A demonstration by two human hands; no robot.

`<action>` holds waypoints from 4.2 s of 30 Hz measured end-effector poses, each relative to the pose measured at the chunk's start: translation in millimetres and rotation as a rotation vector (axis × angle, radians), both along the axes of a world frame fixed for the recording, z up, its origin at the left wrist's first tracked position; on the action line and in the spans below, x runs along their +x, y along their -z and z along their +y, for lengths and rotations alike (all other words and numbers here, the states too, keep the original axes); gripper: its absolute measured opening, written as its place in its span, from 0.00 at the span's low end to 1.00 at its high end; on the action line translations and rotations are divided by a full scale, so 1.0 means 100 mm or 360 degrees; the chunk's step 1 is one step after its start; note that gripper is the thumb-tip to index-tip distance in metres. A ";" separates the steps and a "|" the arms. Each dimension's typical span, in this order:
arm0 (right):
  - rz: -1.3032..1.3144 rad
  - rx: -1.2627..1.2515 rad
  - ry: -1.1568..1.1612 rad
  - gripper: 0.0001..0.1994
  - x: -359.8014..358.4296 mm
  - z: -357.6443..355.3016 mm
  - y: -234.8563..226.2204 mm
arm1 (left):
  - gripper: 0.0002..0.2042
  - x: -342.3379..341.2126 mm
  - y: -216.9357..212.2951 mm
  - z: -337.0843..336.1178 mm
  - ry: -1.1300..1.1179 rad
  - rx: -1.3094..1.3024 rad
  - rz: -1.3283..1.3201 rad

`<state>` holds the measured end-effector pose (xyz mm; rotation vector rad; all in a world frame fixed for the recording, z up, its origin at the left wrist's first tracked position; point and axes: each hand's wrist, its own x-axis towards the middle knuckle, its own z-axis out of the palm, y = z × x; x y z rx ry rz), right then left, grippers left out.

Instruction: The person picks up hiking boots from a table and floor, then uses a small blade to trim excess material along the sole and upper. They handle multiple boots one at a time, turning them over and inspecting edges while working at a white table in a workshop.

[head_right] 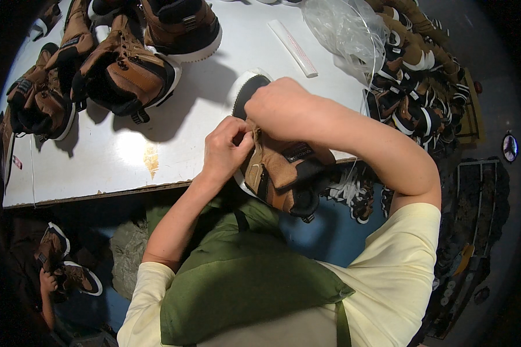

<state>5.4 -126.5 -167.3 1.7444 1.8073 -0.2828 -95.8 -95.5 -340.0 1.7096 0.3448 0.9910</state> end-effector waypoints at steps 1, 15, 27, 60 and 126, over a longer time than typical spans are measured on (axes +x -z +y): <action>0.0082 0.0116 0.0079 0.06 0.00 0.00 -0.05 | 0.03 -0.01 0.00 0.00 -0.0012 -0.0058 -0.0028; 0.1613 0.1312 0.1256 0.14 0.42 -0.75 0.34 | 0.07 -0.98 -0.21 0.16 0.1637 0.0126 0.0321; 0.1164 0.0964 0.0899 0.13 0.41 -0.63 0.40 | 0.08 -0.05 -0.12 0.32 0.0592 -0.0354 0.0415; 0.1246 0.0910 0.0663 0.13 0.51 -0.57 0.51 | 0.08 0.14 -0.26 0.30 0.0523 -0.0133 0.0666; 0.0324 0.0064 0.0239 0.05 0.36 -0.11 0.22 | 0.04 0.11 -0.09 0.30 0.0746 -0.0223 0.0341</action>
